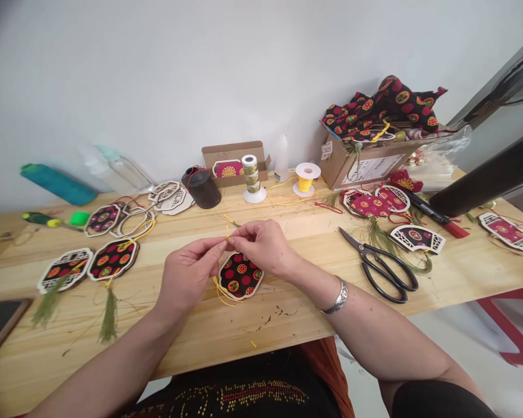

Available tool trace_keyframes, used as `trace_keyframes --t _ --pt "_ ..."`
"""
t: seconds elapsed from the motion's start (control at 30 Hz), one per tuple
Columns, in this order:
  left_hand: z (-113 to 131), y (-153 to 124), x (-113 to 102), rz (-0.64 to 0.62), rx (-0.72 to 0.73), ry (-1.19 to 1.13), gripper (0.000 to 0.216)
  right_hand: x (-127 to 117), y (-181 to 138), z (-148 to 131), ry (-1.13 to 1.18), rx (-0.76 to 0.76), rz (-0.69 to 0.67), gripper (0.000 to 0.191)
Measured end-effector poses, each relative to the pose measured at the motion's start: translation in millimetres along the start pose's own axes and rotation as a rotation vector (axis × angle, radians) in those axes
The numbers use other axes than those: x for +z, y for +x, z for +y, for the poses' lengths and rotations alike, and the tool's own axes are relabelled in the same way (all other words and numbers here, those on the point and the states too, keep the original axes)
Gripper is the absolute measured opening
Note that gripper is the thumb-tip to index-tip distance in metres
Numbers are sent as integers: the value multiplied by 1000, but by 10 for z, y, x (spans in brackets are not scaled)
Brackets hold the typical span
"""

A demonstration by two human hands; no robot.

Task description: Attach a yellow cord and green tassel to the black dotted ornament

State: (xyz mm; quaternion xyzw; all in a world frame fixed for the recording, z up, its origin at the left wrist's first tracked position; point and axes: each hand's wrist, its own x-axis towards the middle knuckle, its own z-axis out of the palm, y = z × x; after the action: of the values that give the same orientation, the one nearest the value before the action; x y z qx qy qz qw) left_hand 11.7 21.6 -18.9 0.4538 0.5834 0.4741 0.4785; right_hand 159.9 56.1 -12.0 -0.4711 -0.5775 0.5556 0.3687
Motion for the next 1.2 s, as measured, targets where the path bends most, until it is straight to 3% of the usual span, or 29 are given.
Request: trace_keyframes --t 0.33,0.87,1.03,1.2 --pt "-38 44 27 -32 -76 -247 14 -8 -8 6 -66 -28 1 12" --pt "-2 38 27 -61 -95 -274 11 -17 -16 4 -113 -37 -1 17" --pt "12 27 24 -85 -95 -247 10 -49 10 3 -25 -5 -18 20" --pt "14 9 26 -135 -115 -192 11 -91 52 23 225 99 -115 29"
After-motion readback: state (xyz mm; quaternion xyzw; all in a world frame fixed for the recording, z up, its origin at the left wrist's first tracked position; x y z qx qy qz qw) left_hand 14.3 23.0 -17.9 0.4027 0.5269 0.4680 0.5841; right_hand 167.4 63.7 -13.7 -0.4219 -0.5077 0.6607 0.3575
